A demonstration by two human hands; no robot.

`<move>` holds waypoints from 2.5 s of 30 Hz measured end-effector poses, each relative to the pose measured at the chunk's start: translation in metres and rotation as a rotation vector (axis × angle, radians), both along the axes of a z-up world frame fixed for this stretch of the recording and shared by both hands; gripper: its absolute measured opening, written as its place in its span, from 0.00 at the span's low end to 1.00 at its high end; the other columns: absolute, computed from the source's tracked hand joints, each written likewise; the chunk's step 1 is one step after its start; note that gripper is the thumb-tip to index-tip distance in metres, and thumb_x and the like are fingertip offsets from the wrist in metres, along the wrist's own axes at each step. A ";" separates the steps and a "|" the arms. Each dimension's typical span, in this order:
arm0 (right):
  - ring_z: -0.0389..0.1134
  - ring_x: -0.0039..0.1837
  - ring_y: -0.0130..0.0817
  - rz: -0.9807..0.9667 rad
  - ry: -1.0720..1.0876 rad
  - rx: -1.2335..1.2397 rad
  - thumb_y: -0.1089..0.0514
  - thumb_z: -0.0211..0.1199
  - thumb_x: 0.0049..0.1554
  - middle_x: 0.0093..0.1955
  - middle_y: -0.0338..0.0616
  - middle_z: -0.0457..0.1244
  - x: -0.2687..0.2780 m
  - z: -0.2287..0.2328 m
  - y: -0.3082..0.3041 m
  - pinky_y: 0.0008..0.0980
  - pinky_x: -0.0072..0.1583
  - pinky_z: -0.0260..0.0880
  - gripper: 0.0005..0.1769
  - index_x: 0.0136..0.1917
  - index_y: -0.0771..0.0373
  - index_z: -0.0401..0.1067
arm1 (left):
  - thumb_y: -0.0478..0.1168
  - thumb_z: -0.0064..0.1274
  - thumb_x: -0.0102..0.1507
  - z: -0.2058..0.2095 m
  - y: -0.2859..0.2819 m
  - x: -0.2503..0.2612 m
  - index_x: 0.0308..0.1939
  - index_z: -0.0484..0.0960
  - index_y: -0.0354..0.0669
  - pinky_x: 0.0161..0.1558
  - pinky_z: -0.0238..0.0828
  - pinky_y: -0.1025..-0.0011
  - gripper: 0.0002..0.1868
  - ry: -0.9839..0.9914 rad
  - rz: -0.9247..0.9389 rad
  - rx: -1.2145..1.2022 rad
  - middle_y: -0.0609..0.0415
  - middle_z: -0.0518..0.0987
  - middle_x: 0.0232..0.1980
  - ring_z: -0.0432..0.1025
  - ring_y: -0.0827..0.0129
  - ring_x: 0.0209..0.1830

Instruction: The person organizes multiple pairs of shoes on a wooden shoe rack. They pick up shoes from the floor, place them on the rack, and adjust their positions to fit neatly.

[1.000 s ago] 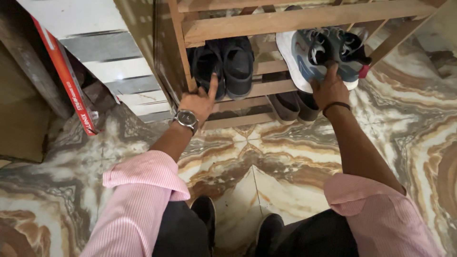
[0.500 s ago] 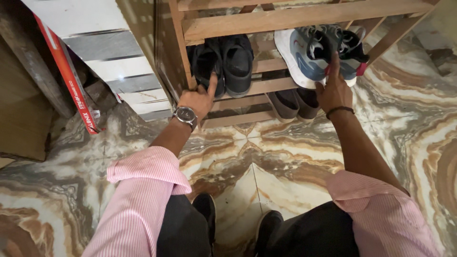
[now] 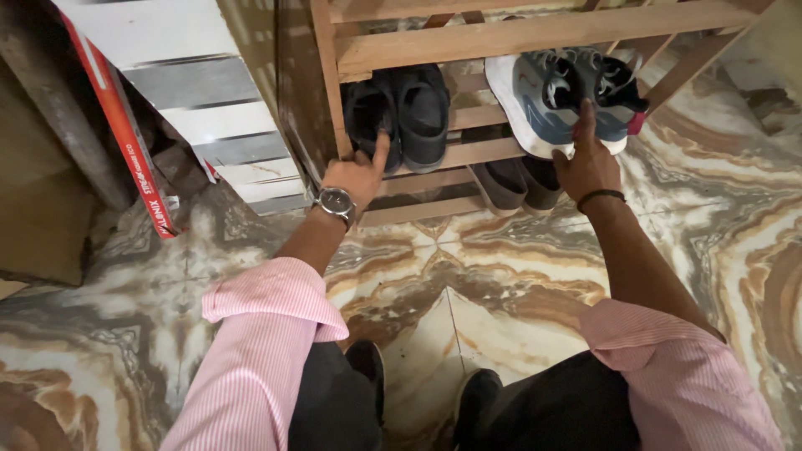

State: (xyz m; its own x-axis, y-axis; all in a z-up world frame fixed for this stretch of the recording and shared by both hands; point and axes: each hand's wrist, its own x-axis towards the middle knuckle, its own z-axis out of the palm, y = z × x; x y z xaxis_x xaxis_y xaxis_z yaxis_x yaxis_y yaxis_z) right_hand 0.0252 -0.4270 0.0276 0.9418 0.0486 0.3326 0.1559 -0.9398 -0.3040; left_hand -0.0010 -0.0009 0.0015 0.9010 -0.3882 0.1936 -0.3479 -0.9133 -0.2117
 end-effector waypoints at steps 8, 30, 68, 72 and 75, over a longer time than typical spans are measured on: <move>0.70 0.58 0.64 -0.003 0.018 0.028 0.56 0.69 0.57 0.66 0.57 0.67 0.001 0.000 -0.001 0.56 0.55 0.71 0.60 0.87 0.54 0.29 | 0.36 0.46 0.62 0.000 -0.001 -0.001 0.80 0.52 0.39 0.32 0.78 0.55 0.41 -0.015 0.006 0.015 0.42 0.82 0.39 0.81 0.53 0.32; 0.70 0.57 0.67 -0.031 0.075 -0.002 0.53 0.68 0.57 0.64 0.61 0.67 0.004 0.004 -0.002 0.58 0.56 0.70 0.60 0.87 0.51 0.28 | 0.38 0.45 0.64 -0.008 0.003 0.005 0.79 0.54 0.38 0.29 0.78 0.55 0.39 -0.033 0.004 0.005 0.41 0.82 0.38 0.80 0.53 0.28; 0.74 0.47 0.52 0.051 -0.188 0.202 0.59 0.63 0.63 0.44 0.48 0.72 0.008 0.002 0.001 0.49 0.49 0.74 0.44 0.85 0.62 0.43 | 0.37 0.39 0.65 0.002 0.004 0.000 0.80 0.46 0.39 0.37 0.79 0.49 0.39 0.137 0.049 -0.044 0.34 0.81 0.47 0.81 0.45 0.34; 0.75 0.47 0.50 0.127 -0.249 0.222 0.60 0.63 0.63 0.45 0.48 0.72 0.006 0.001 -0.001 0.46 0.50 0.75 0.45 0.85 0.65 0.42 | 0.38 0.40 0.66 0.006 0.004 0.000 0.80 0.46 0.39 0.37 0.79 0.48 0.38 0.122 0.053 -0.027 0.35 0.81 0.47 0.81 0.46 0.34; 0.75 0.48 0.50 0.155 -0.270 0.221 0.61 0.64 0.62 0.45 0.48 0.72 0.000 0.005 0.004 0.45 0.51 0.75 0.45 0.85 0.65 0.43 | 0.36 0.40 0.67 0.004 0.003 0.000 0.81 0.46 0.39 0.35 0.80 0.50 0.38 0.151 0.075 -0.013 0.35 0.81 0.48 0.81 0.47 0.33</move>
